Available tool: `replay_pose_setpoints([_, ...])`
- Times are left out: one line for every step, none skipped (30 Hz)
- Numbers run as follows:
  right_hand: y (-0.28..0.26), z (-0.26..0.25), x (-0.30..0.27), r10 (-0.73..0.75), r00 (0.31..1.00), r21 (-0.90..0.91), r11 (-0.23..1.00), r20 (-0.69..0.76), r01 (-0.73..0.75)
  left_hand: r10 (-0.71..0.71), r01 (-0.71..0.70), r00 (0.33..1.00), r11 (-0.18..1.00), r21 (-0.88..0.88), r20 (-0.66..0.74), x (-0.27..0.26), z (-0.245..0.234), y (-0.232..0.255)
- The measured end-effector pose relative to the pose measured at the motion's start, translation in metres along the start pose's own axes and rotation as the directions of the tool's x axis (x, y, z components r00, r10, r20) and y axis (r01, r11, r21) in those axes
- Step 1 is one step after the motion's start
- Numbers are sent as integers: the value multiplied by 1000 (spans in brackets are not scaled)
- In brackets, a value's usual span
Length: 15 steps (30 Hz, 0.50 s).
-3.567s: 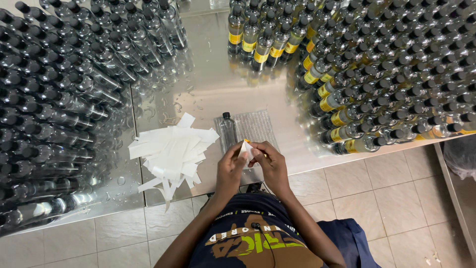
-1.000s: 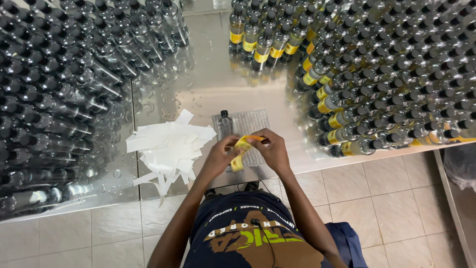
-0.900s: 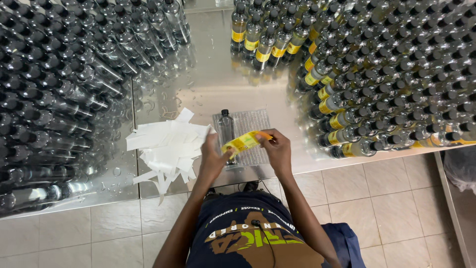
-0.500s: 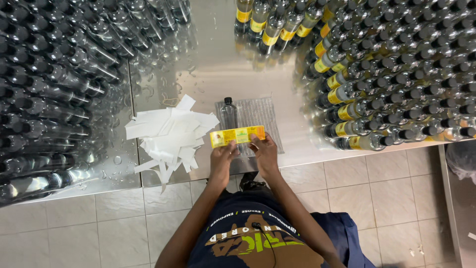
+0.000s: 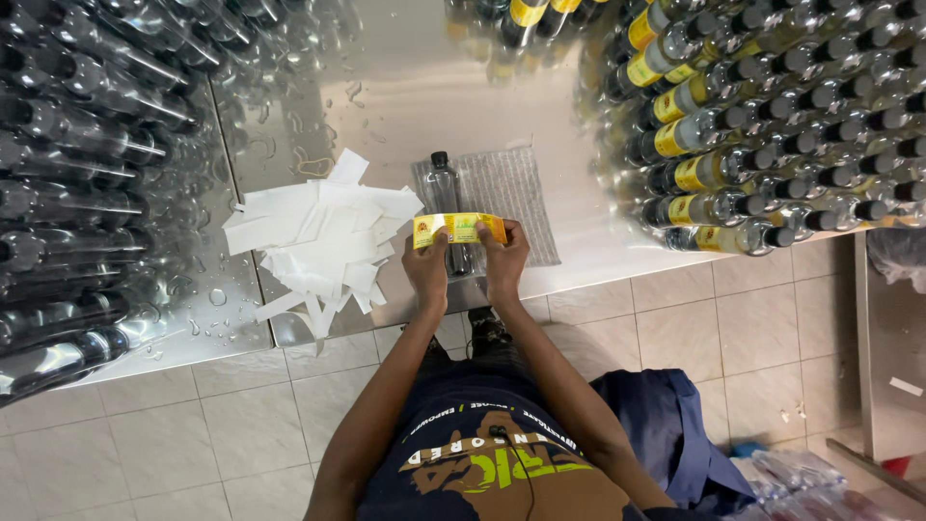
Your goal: The person applies labels to plastic bottles and secures the caps by hand at a stainless steel table surrounded by stacks of bottles.
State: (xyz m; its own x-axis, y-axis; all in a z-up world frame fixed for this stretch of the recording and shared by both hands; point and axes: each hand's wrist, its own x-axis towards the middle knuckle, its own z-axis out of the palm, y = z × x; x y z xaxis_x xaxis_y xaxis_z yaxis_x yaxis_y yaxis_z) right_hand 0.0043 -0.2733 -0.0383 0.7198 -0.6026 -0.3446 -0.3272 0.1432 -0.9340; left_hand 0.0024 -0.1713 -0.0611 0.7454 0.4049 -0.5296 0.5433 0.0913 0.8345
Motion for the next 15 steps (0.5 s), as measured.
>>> replay_pose_setpoints([0, 0, -1, 3, 1000, -3, 1000, -1, -3, -4, 4, 1000, 1000, 1, 0, -3, -1, 3])
replay_pose_setpoints([-2, 1, -1, 19, 1000, 20, 1000, 8, -19, -4, 4, 1000, 1000, -9, -17, -5, -1, 7])
replay_pose_setpoints([-4, 2, -1, 34, 999, 43, 998, 17, -35, -4, 3, 999, 1000, -20, -33, -7, -1, 12])
replay_pose_setpoints([-9, 5, -2, 35, 999, 42, 998, 19, -36, -5, 5, 999, 1000, -20, -35, -5, 0, 10])
replay_pose_setpoints([-14, 7, -3, 62, 998, 91, 994, 29, -64, -15, 15, 999, 1000, -17, -38, -3, 0, 9])
replay_pose_setpoints([-19, 9, -4, 86, 995, 141, 986, 39, -91, -24, 23, 999, 1000, -15, -39, 0, 1, 8])
replay_pose_setpoints([-20, 11, -3, 86, 995, 141, 986, 40, -91, -23, 23, 999, 1000, -15, -39, -2, 0, 13])
replay_pose_setpoints([-21, 12, -2, 90, 995, 150, 984, 43, -96, -19, 19, 999, 1000, -17, -36, -4, 0, 18])
replay_pose_setpoints([-21, 13, -2, 94, 995, 158, 982, 46, -100, -15, 14, 999, 1000, -19, -34, -7, -1, 23])
replay_pose_setpoints([-20, 14, -1, 93, 995, 157, 983, 46, -99, -15, 15, 999, 1000, -21, -33, -7, -1, 20])
replay_pose_setpoints([-18, 14, 0, 99, 994, 157, 982, 47, -105, 7, -7, 999, 1000, -17, -38, -7, -1, 18])
replay_pose_setpoints([-16, 16, 1, 104, 993, 158, 981, 51, -111, 30, -30, 999, 999, -14, -45, -6, -1, 17])
replay_pose_setpoints([-17, 16, 3, 103, 993, 157, 981, 53, -110, 31, -31, 998, 999, -16, -46, -4, -1, 19])
replay_pose_setpoints([-17, 16, 3, 107, 992, 151, 982, 59, -115, 14, -14, 999, 1000, -10, -43, -4, -2, 20])
replay_pose_setpoints([-16, 16, 2, 111, 992, 145, 982, 66, -120, -3, 3, 999, 1000, -5, -40, -3, -3, 21])
